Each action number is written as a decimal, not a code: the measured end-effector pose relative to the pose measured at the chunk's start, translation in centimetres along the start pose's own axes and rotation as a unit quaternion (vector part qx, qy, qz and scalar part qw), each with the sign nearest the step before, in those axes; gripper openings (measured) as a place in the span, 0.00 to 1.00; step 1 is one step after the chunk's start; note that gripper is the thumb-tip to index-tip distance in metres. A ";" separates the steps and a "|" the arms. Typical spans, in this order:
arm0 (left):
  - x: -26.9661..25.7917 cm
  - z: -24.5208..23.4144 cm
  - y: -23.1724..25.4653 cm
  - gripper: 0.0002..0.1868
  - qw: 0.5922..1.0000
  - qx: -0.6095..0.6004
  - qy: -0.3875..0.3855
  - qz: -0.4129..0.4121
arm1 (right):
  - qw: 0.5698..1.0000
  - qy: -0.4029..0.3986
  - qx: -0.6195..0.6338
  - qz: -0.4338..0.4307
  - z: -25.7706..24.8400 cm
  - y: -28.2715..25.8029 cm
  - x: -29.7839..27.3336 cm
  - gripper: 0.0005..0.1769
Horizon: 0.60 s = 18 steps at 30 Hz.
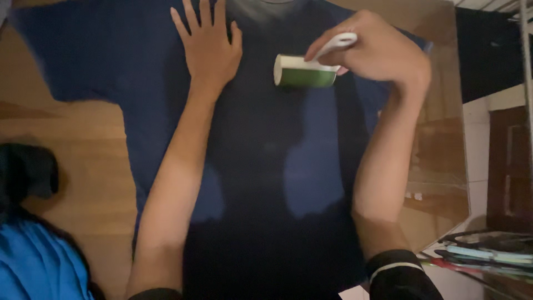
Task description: The person uses a lint roller to remove lint from a dark blue t-shirt laid on a wooden table. They roll the sticky roller over the front and back of the shirt, then flip it to reveal a printed ice cream design before continuing to roll the surface.
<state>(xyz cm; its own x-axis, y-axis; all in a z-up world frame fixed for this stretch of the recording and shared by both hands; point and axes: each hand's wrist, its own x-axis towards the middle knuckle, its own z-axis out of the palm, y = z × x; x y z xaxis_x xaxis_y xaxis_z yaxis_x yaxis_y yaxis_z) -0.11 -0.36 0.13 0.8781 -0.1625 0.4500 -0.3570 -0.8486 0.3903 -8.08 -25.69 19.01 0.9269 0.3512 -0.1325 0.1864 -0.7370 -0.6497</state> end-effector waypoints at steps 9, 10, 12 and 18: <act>0.1 0.4 0.0 0.29 0.999 0.019 0.026 0.010 | 0.962 0.223 -0.077 -0.141 3.9 4.9 5.2 0.14; 0.1 0.5 -0.1 0.29 0.999 0.020 0.042 0.018 | 0.955 0.241 -0.081 -0.155 4.0 5.2 5.4 0.14; 0.0 0.6 -0.3 0.29 0.999 0.007 0.032 0.013 | 0.949 0.253 -0.109 -0.157 4.1 5.1 5.3 0.14; 0.6 0.2 -1.5 0.28 0.999 -0.028 0.031 0.022 | 0.972 0.171 -0.106 -0.120 2.7 0.0 2.8 0.13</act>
<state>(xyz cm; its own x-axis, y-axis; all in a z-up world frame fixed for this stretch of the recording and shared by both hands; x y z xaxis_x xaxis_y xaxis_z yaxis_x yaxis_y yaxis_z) 1.01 0.69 -0.38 0.8407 -0.1663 0.5153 -0.4138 -0.8111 0.4133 -6.33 -23.20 16.62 0.8956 0.3418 0.2846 0.4402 -0.7729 -0.4570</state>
